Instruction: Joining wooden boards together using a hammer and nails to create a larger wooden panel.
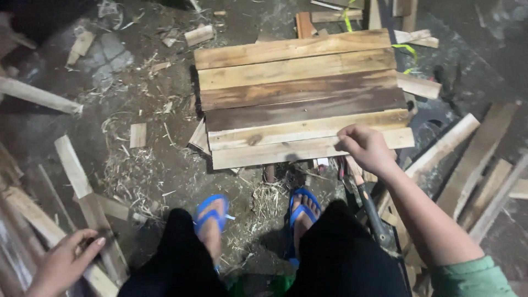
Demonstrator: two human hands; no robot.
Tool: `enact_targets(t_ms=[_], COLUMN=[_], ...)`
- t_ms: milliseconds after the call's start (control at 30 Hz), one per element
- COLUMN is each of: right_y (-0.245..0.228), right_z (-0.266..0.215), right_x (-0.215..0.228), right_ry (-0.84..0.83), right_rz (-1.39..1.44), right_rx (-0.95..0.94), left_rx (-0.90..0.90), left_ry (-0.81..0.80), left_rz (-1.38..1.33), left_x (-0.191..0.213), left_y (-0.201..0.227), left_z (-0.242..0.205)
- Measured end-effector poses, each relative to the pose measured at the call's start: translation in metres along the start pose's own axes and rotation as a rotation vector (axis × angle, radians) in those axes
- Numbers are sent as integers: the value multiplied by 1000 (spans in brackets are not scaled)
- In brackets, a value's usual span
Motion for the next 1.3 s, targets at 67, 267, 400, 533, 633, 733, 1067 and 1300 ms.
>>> enact_targets(t_ms=[67,267,400,533,633,733,1067,1300], right_y=[-21,-120,-181,-203,-164,-107,114,141], right_z=[4,16,30,46,59,66,13,4], right_x=[-7,-74,-136,-208,-248,-255,-305,-308], right_ry=[-47,-238,-297,-315,-235,-210,-38,-36], right_rz=[-61,-533,-754,-777,-657,-428,295,367], right_rx=[-69,86,341,617,573,408,-440,-423], left_rx=[18,-113,-414,-393,-291,-270,-45,-47], left_ry=[-11,-447,-270,-247,-248,-319,-403,-458], left_rz=[-197,-1115,-744,-753,-732,-719,-1060,-944], left_x=[-16,-69,-45,-86,-134,-182,-143,-120], left_y=[12,128,220,282,312,335,345,348], left_z=[14,84,118,162,194,214,147,122])
Point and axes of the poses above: each hand's wrist, its own z-axis towards the middle knuckle, its own x-axis out of the back of the hand, y = z × x, the point moved 7 cm from there along z, towards the middle knuckle, and after that the axes turned 12 degrees about x, right-handed, at the moved point
